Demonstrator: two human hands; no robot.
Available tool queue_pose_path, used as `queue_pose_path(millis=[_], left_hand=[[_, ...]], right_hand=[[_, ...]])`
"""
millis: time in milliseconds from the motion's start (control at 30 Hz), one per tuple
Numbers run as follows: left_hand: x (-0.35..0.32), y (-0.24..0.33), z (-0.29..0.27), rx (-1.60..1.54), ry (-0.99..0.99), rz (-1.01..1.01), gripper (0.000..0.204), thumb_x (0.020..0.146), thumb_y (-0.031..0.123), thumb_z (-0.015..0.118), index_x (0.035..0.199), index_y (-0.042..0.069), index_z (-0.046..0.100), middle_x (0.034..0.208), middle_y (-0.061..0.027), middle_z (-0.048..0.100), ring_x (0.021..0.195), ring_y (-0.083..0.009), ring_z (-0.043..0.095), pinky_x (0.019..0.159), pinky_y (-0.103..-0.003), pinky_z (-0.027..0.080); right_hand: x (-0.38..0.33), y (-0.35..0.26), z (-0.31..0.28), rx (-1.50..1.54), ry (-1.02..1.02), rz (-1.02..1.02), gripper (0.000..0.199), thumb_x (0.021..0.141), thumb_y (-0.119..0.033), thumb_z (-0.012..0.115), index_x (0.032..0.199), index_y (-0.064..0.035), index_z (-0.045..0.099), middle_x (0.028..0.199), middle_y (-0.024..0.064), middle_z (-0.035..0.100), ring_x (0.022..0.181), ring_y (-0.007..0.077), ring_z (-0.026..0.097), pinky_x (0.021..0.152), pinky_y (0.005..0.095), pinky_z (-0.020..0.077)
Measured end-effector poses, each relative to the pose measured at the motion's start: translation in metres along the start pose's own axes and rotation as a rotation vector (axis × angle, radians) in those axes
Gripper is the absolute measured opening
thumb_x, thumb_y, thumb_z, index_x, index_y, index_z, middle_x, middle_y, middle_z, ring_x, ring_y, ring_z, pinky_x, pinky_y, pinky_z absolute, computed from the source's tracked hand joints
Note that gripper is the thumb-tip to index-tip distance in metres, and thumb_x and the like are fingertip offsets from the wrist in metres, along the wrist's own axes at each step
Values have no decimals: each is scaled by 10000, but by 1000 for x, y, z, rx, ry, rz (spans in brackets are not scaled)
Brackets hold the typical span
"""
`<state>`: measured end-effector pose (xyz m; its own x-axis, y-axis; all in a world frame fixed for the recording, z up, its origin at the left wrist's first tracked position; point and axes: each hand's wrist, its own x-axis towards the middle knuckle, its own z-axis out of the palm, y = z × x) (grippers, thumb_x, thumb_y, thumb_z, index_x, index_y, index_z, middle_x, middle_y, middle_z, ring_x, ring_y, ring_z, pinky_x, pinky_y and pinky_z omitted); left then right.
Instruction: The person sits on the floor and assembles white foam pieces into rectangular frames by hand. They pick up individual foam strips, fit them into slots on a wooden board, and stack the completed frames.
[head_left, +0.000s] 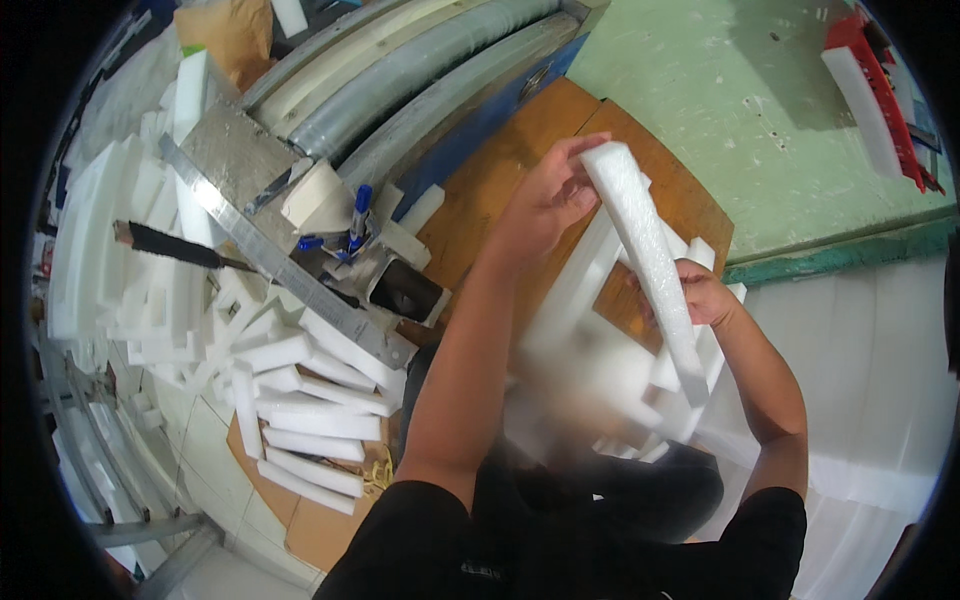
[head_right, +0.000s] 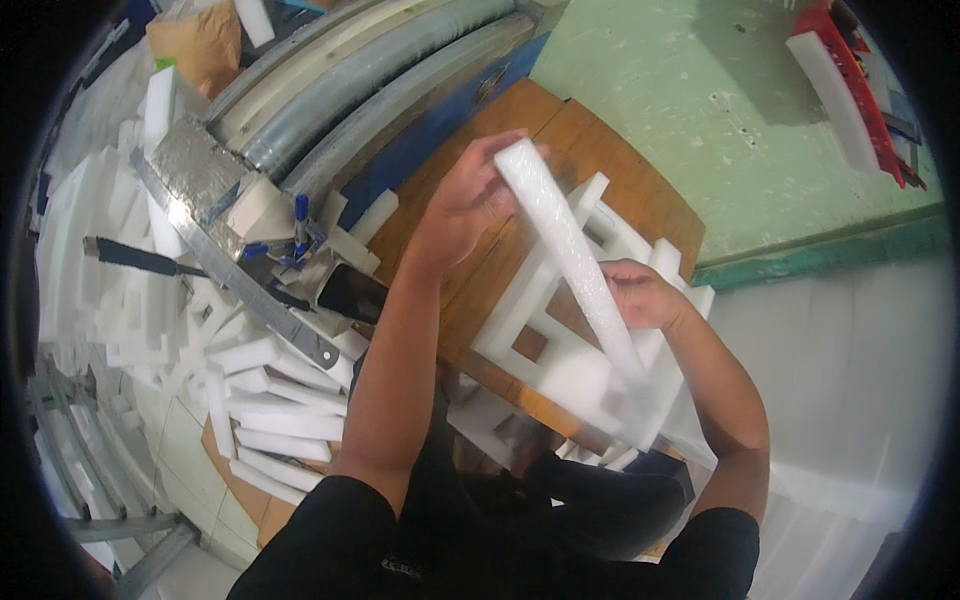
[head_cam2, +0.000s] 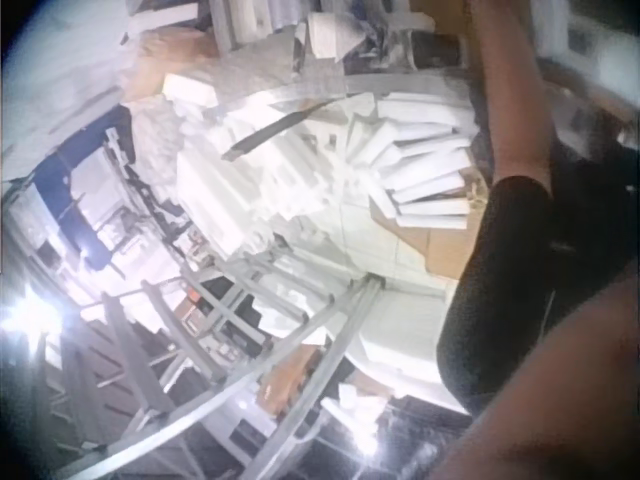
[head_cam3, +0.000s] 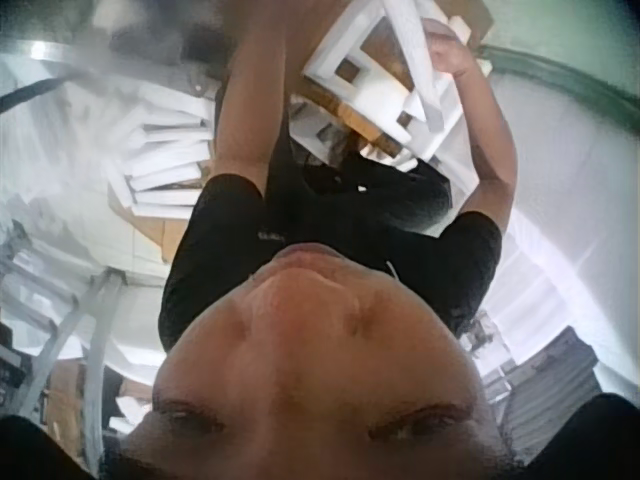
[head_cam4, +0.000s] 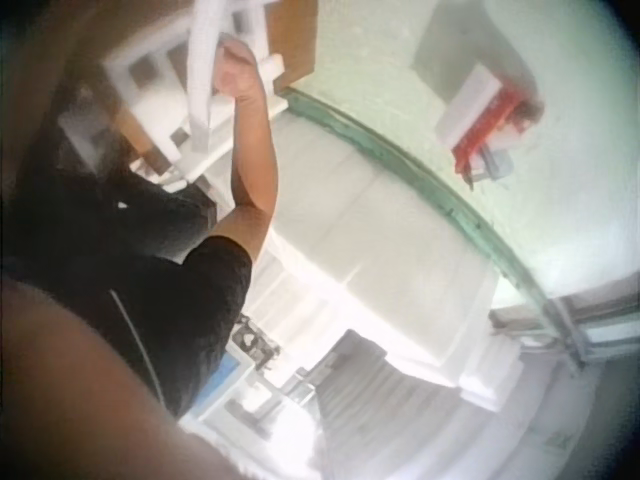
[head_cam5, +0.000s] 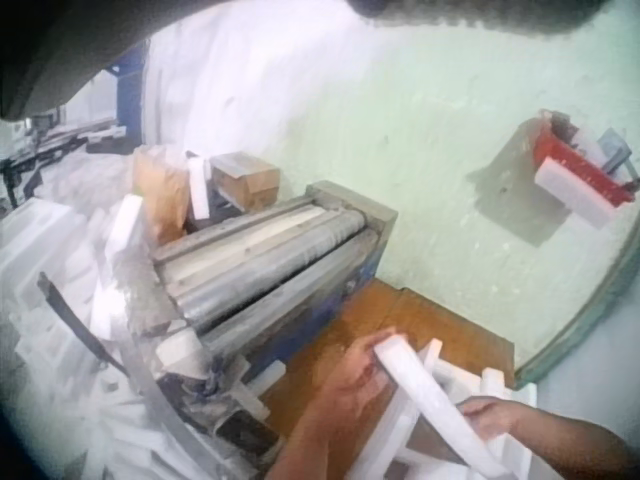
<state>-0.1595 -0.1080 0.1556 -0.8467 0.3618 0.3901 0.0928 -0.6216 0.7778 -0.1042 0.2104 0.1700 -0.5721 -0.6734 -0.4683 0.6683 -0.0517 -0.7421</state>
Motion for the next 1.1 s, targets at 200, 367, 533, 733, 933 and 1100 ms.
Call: queue_pose_path(millis=[200, 367, 533, 733, 933, 1100], left_hand=[[5, -16, -12, -436, 429, -17, 492, 1043, 266, 636, 1446, 78, 425, 1398, -133, 586, 1274, -299, 597, 1096, -497, 485], [20, -39, -11, -713, 766, 54, 412, 1071, 272, 596, 1377, 77, 403, 1328, -127, 589, 1247, -298, 605, 1074, -501, 501], [21, -34, 4, -594, 870, 241, 450, 1071, 280, 599, 1388, 84, 348, 1313, -123, 573, 1186, -265, 615, 1009, -449, 527], [21, -26, -8, -657, 1087, 173, 614, 1076, 337, 589, 1560, 145, 264, 1330, -99, 528, 1170, -223, 584, 1072, -428, 436], [19, -46, -20, -720, 1054, 78, 569, 1064, 370, 584, 1527, 172, 319, 1301, -82, 503, 1224, -224, 529, 1057, -430, 431], [11, -61, -45, -771, 977, 104, 435, 1089, 385, 513, 1440, 137, 447, 1251, -82, 579, 1168, -233, 596, 1030, -421, 486]], right_hand=[[30, -17, 54, 377, -190, -109, 438, 1024, -283, 600, 1371, -17, 570, 1199, 238, 665, 1024, 358, 685, 834, 468, 573], [69, -52, 105, -84, 20, -648, 427, 1069, -251, 578, 1403, 8, 522, 1498, 208, 490, 1218, 357, 609, 1014, 510, 547], [164, -64, 128, -435, 574, -873, 427, 972, -123, 714, 1309, 74, 540, 1238, 205, 640, 1071, 271, 688, 891, 408, 607], [274, -136, 114, -436, 544, -910, 423, 940, -159, 760, 1241, 67, 568, 1201, 207, 657, 1032, 269, 698, 755, 366, 664], [364, -175, 122, -925, 942, -1019, 402, 934, -159, 757, 1208, 64, 567, 1069, 176, 707, 958, 238, 722, 675, 345, 644], [402, -170, 166, -824, 1004, -1213, 458, 857, -160, 754, 1261, 24, 639, 1146, 278, 702, 1068, 418, 675, 937, 456, 520]])
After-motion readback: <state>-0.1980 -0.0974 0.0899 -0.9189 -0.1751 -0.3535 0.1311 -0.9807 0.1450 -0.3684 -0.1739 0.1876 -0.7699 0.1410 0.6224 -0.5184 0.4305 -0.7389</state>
